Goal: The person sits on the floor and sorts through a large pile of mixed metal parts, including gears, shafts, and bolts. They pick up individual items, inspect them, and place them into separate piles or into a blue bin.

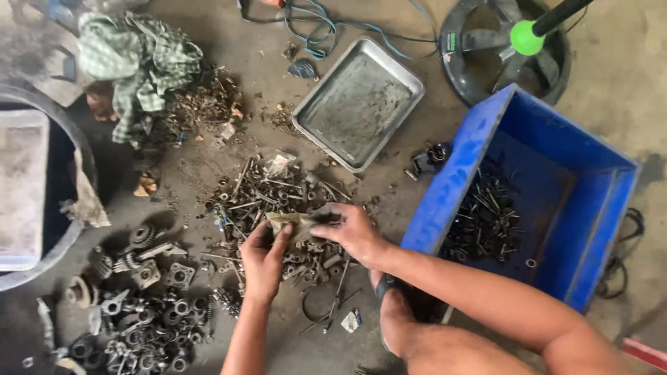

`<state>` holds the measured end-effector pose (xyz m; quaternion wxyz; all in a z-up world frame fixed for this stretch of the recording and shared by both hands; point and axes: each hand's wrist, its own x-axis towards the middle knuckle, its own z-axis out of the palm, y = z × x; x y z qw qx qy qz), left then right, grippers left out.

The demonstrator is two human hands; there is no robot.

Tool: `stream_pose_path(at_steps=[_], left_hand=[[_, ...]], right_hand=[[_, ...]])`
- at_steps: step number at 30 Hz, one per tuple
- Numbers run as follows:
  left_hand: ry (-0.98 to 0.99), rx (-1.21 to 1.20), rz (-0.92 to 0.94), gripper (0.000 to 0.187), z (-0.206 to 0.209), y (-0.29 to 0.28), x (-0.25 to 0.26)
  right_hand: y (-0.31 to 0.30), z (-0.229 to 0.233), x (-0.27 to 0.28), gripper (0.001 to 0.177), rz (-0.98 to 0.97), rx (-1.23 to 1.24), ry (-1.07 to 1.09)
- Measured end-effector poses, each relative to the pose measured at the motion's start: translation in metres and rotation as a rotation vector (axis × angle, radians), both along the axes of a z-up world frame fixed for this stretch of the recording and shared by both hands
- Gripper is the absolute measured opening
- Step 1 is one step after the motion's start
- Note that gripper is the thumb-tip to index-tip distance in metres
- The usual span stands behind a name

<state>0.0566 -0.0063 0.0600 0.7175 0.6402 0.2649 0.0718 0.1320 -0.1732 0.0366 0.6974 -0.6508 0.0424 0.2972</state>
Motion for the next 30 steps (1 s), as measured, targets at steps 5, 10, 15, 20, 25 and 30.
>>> stream_pose_path(at_steps=[5, 10, 15, 20, 25, 30], left_hand=[[-0.048, -0.093, -0.066, 0.028, 0.004, -0.004, 0.006], [-0.007, -0.115, -0.112, 0.033, 0.024, -0.011, 0.013], [0.021, -0.263, -0.012, 0.03, 0.028, -0.014, 0.019], [0.013, -0.462, 0.024, 0.025, 0.033, -0.015, 0.017], [-0.026, -0.56, 0.032, 0.025, 0.027, -0.014, 0.014], [-0.035, -0.571, 0.022, 0.025, 0.032, -0.014, 0.012]], right_hand=[[-0.008, 0.008, 0.007, 0.037, -0.027, -0.013, 0.018], [-0.011, 0.045, 0.014, 0.043, 0.041, -0.002, -0.017], [-0.014, 0.072, 0.022, 0.044, 0.028, 0.031, 0.068], [-0.016, 0.073, 0.022, 0.039, -0.037, 0.034, 0.062], [-0.012, 0.073, 0.018, 0.03, -0.086, 0.078, 0.057], [-0.012, 0.072, 0.015, 0.025, -0.093, 0.089, 0.082]])
